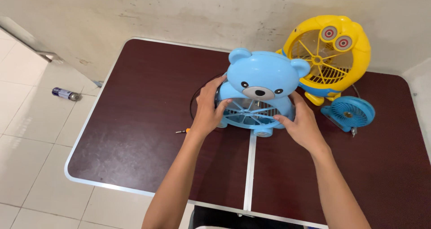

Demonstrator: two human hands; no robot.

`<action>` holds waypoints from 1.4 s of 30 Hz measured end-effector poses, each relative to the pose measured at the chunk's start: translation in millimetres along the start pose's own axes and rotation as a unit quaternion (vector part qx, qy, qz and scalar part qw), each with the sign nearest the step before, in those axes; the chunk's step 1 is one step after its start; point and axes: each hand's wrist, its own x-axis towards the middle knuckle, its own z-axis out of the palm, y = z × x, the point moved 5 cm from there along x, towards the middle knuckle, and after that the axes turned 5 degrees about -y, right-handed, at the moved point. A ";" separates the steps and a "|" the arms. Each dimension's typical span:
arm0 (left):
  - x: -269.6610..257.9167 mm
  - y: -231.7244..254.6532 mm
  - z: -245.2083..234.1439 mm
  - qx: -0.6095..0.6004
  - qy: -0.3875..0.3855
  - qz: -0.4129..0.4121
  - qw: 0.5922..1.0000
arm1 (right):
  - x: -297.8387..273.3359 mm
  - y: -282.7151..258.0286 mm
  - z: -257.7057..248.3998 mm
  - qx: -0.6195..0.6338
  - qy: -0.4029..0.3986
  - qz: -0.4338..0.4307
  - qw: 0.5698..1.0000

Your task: The person uses a screwdriver to tighten screws on the base and cage of a blue bear-shaped electric fan, then reattaches the front grille and positions the fan upright. A yellow fan and a small blue fan are also present on the table.

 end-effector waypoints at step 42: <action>118.4 -119.0 -40.0 0.011 0.114 -0.020 0.993 | 186.6 -20.2 52.6 -0.053 0.106 -0.083 0.989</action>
